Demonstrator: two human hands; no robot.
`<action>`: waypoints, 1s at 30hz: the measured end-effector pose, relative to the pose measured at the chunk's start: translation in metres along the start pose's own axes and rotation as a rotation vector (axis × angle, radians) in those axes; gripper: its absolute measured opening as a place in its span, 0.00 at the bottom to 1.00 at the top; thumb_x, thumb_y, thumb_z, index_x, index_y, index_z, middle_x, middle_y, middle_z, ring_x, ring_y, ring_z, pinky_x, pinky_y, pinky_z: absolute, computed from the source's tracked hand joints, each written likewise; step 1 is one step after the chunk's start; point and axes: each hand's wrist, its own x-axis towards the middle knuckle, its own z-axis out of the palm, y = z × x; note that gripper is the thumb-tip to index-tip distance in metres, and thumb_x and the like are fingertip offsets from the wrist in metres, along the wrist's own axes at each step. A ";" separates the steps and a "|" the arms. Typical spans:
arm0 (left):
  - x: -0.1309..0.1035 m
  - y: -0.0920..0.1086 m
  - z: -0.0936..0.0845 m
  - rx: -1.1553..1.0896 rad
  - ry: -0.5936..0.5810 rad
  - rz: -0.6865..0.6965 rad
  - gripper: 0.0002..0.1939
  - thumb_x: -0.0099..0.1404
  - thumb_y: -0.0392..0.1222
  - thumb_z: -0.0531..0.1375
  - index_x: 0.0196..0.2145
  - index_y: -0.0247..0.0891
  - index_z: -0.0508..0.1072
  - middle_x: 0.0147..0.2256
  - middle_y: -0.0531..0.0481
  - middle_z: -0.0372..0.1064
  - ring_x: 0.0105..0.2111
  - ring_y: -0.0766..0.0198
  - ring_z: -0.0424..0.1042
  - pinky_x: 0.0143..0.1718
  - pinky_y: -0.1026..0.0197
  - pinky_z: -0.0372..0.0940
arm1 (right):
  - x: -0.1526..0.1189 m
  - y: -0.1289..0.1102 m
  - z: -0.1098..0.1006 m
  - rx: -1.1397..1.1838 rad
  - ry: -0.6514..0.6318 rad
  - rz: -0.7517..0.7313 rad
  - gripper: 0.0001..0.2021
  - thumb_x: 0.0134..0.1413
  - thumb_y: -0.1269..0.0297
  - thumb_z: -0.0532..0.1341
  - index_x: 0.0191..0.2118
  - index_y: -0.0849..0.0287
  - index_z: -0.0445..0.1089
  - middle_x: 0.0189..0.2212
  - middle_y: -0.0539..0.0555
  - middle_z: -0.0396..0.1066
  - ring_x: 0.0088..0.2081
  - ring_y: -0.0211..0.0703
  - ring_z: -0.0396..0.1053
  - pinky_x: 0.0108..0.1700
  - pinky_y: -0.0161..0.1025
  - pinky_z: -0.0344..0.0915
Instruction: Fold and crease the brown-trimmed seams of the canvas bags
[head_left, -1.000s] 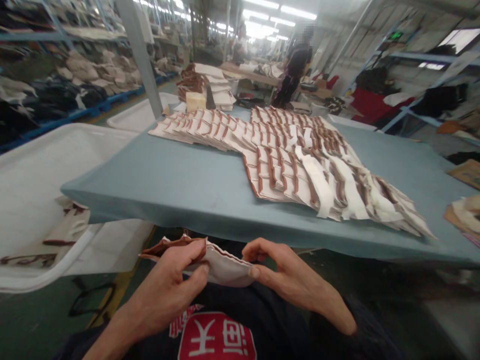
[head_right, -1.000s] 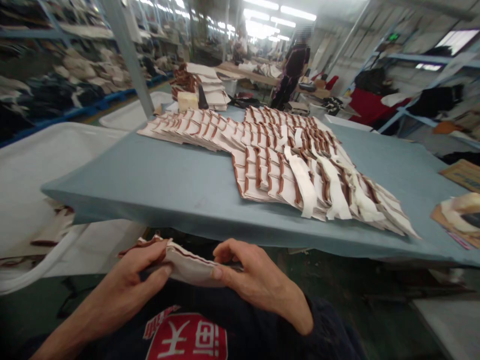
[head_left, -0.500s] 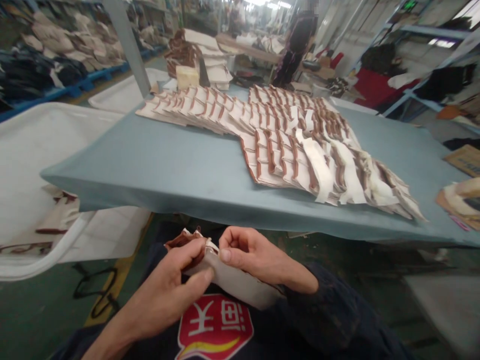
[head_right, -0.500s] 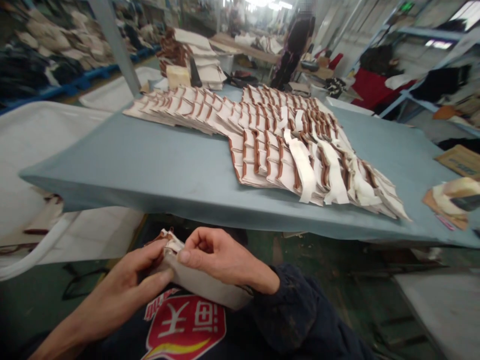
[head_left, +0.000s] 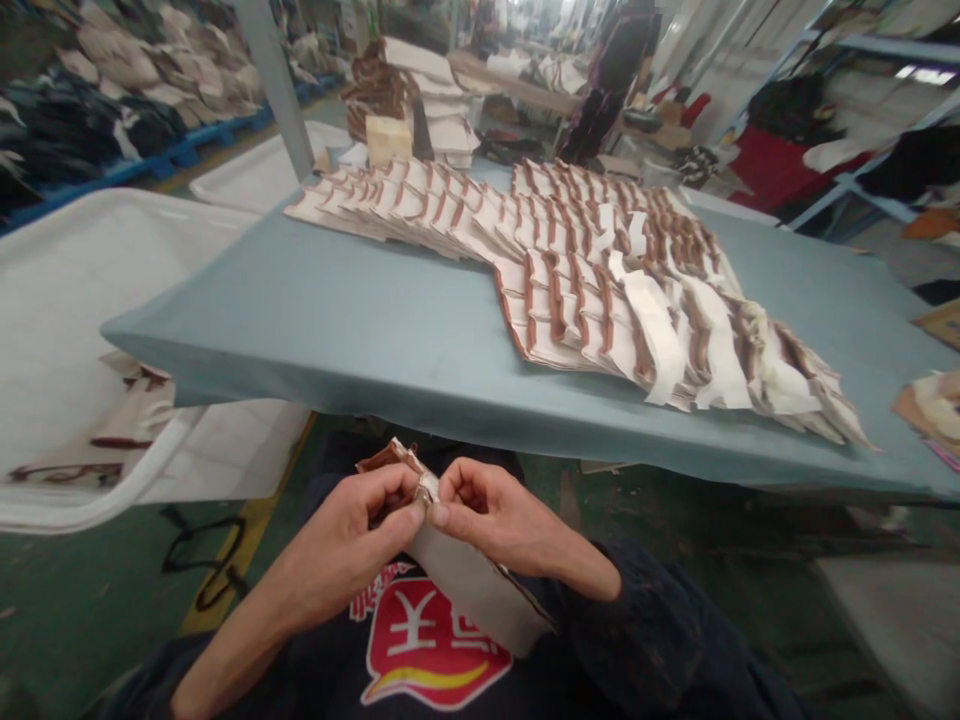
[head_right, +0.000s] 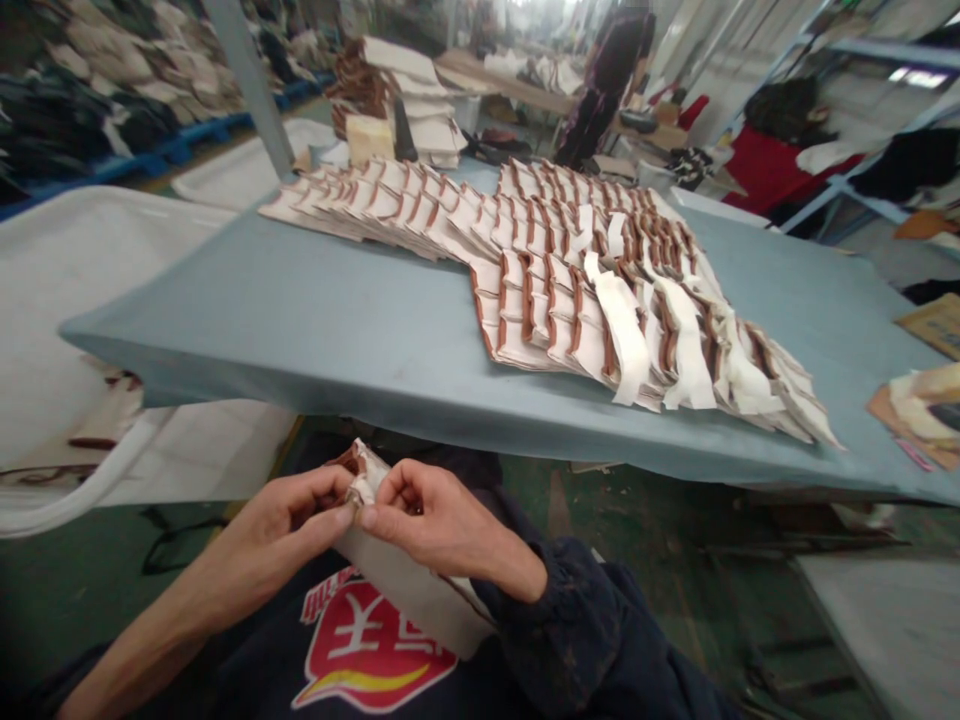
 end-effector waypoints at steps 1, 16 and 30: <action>0.001 -0.001 0.000 -0.039 -0.022 -0.014 0.15 0.66 0.52 0.58 0.32 0.37 0.74 0.31 0.51 0.69 0.31 0.60 0.66 0.32 0.61 0.61 | 0.000 0.001 0.000 0.002 -0.002 -0.001 0.30 0.51 0.35 0.74 0.35 0.57 0.66 0.24 0.42 0.60 0.26 0.33 0.55 0.28 0.33 0.52; 0.004 -0.020 -0.002 -0.113 -0.094 0.031 0.22 0.71 0.58 0.59 0.30 0.35 0.72 0.29 0.54 0.62 0.29 0.65 0.58 0.30 0.63 0.55 | 0.001 0.013 0.003 0.110 -0.083 0.044 0.32 0.48 0.34 0.75 0.36 0.57 0.64 0.24 0.41 0.59 0.25 0.32 0.53 0.27 0.34 0.48; 0.007 -0.024 0.005 -0.121 -0.076 -0.042 0.25 0.69 0.64 0.59 0.33 0.37 0.72 0.29 0.53 0.63 0.30 0.63 0.61 0.30 0.62 0.59 | 0.004 0.019 -0.001 0.187 -0.104 0.117 0.35 0.45 0.28 0.73 0.34 0.56 0.63 0.23 0.41 0.58 0.24 0.32 0.51 0.25 0.34 0.46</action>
